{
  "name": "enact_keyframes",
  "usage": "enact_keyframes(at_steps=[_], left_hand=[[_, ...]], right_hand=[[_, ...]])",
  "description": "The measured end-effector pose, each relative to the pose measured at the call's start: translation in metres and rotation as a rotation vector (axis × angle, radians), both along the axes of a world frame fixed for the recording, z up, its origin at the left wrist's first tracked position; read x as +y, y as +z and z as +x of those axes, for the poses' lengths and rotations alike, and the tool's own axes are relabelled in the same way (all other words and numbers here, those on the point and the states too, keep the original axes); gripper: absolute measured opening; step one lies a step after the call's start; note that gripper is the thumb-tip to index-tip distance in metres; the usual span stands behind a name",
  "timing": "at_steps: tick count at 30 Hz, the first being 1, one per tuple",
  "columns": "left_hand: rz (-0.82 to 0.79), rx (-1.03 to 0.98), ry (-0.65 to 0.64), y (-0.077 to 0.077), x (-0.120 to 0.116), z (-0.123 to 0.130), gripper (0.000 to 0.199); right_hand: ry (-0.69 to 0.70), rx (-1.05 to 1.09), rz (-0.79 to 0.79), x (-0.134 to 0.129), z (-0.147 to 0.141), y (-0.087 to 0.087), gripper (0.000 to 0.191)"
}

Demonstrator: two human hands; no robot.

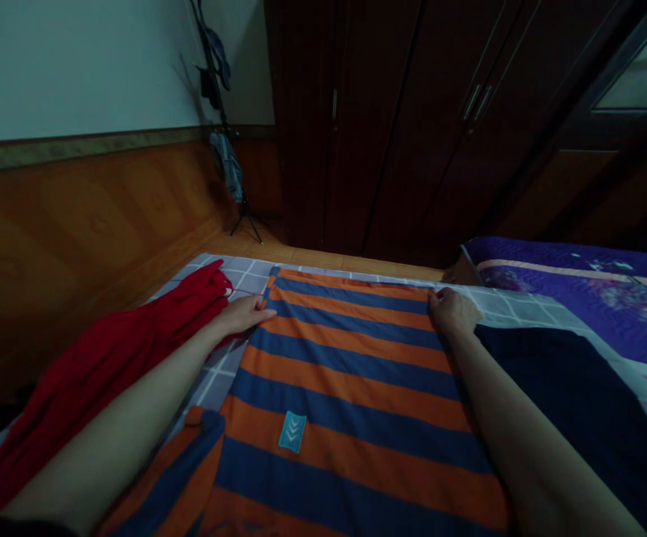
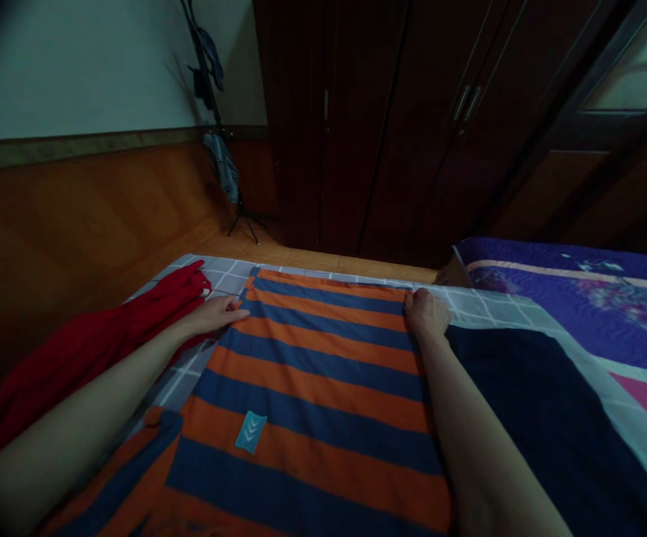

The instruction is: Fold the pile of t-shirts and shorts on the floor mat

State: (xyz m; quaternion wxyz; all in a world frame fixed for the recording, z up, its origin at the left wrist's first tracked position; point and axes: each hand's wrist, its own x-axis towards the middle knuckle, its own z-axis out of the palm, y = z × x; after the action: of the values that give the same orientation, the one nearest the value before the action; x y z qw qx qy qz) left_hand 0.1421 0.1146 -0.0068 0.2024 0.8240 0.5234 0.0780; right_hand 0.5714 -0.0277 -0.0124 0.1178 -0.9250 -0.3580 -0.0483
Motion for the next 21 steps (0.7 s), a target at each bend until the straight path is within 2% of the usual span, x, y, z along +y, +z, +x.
enact_keyframes(at_steps=[5, 9, 11, 13, 16, 19, 21], left_hand=[[-0.063, 0.009, -0.098, 0.002, -0.074, -0.04, 0.033], [-0.078, -0.049, -0.144, 0.001, -0.106, -0.056, 0.033], [-0.109, -0.147, -0.106, -0.001, -0.111, -0.061, 0.032], [-0.204, -0.29, -0.045, -0.003, -0.114, -0.064, 0.032], [-0.398, -0.451, 0.03, -0.002, -0.12, -0.071, 0.037], [-0.533, -0.456, 0.002, 0.002, -0.131, -0.08, 0.043], [-0.534, -0.386, -0.019, 0.002, -0.137, -0.088, 0.04]], right_hand=[[0.153, 0.038, -0.06, -0.016, -0.009, 0.015, 0.035], [0.286, 0.013, -0.031, -0.052, -0.034, 0.034, 0.051], [0.348, -0.011, 0.017, -0.083, -0.057, 0.043, 0.053], [0.451, -0.002, 0.086, -0.122, -0.082, 0.048, 0.047], [0.587, 0.056, 0.12, -0.186, -0.114, 0.045, 0.041], [0.518, 0.078, 0.102, -0.243, -0.127, 0.03, 0.043], [0.431, 0.11, 0.096, -0.271, -0.127, 0.016, 0.043]])
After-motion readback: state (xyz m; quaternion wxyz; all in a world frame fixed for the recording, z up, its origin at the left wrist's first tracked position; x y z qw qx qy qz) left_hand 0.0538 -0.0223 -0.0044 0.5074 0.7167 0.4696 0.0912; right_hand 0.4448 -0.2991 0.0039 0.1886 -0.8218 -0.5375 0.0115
